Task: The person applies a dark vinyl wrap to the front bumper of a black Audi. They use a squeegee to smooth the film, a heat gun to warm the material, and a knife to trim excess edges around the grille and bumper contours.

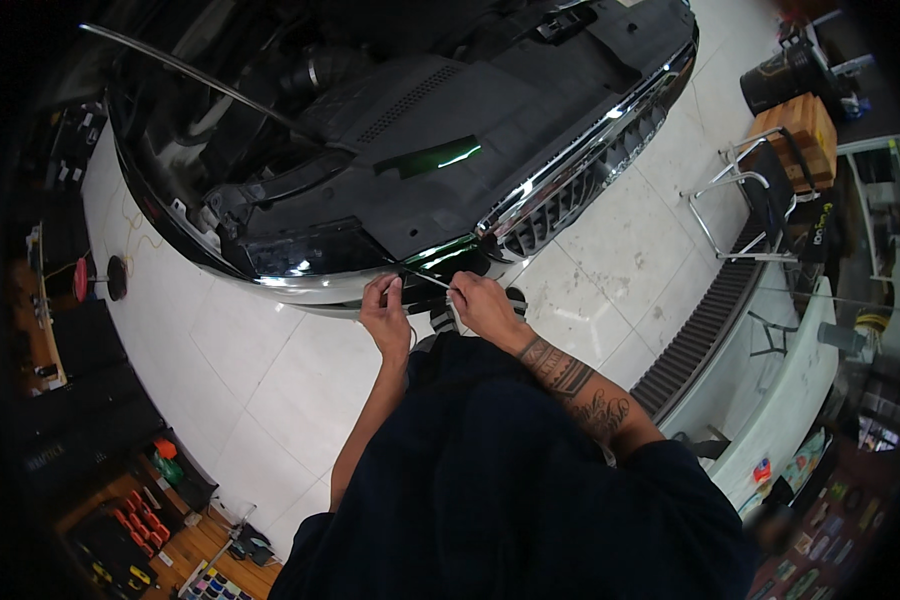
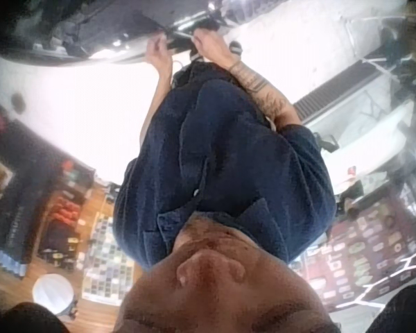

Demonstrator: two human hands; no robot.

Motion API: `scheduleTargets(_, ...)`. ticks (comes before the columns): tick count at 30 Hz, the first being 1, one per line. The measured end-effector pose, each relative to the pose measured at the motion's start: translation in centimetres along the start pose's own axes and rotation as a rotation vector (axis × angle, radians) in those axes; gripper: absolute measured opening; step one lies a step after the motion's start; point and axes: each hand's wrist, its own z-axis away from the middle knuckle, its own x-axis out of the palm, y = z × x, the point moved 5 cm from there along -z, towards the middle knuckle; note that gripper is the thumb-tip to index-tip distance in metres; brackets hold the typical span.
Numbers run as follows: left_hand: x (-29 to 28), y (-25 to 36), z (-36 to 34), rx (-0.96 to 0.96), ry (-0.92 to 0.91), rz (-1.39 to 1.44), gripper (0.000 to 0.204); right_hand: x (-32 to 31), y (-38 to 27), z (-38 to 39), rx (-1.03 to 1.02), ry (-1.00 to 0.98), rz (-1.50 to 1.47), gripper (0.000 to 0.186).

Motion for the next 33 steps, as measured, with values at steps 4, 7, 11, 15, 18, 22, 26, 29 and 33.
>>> scheduleTargets(4, 0.0, -0.4, 0.1, 0.010, 0.005, 0.034, 0.011, 0.1, 0.5, 0.1, -0.008, 0.015, 0.009, 0.009)
scheduleTargets(7, -0.2, -1.1, 0.3, 0.017, 0.007, 0.053, 0.011, -0.1, 0.7, 0.2, -0.005, 0.012, 0.012, 0.009)
scheduleTargets(11, -0.5, -1.4, 0.5, 0.005, -0.007, 0.034, 0.010, -0.1, 1.0, 0.3, -0.019, 0.024, 0.015, 0.009)
scheduleTargets(15, -0.6, -1.5, 0.8, 0.010, -0.006, 0.040, 0.010, -0.1, 1.3, 0.3, -0.009, 0.012, 0.014, 0.009)
scheduleTargets(18, -0.8, -1.6, 1.1, 0.014, -0.011, 0.014, 0.011, -0.3, 1.5, 0.4, 0.016, -0.024, 0.014, 0.009)
scheduleTargets(22, -0.9, -1.0, 1.4, 0.038, -0.020, -0.033, 0.011, -0.5, 1.9, 0.4, 0.013, -0.024, 0.010, 0.009)
scheduleTargets(26, -1.0, -0.4, 2.1, -0.014, -0.046, -0.032, 0.012, -0.9, 2.3, 0.3, -0.004, -0.018, 0.027, 0.009)
scheduleTargets(29, -2.2, -1.6, 2.7, -0.045, 0.006, 0.039, 0.009, -0.8, 4.1, 0.7, 0.008, -0.049, 0.061, 0.010)
scheduleTargets(33, -3.0, -3.1, 4.1, -0.149, 0.005, 0.123, 0.019, -1.8, 3.4, 0.7, 0.007, -0.097, 0.022, 0.010)
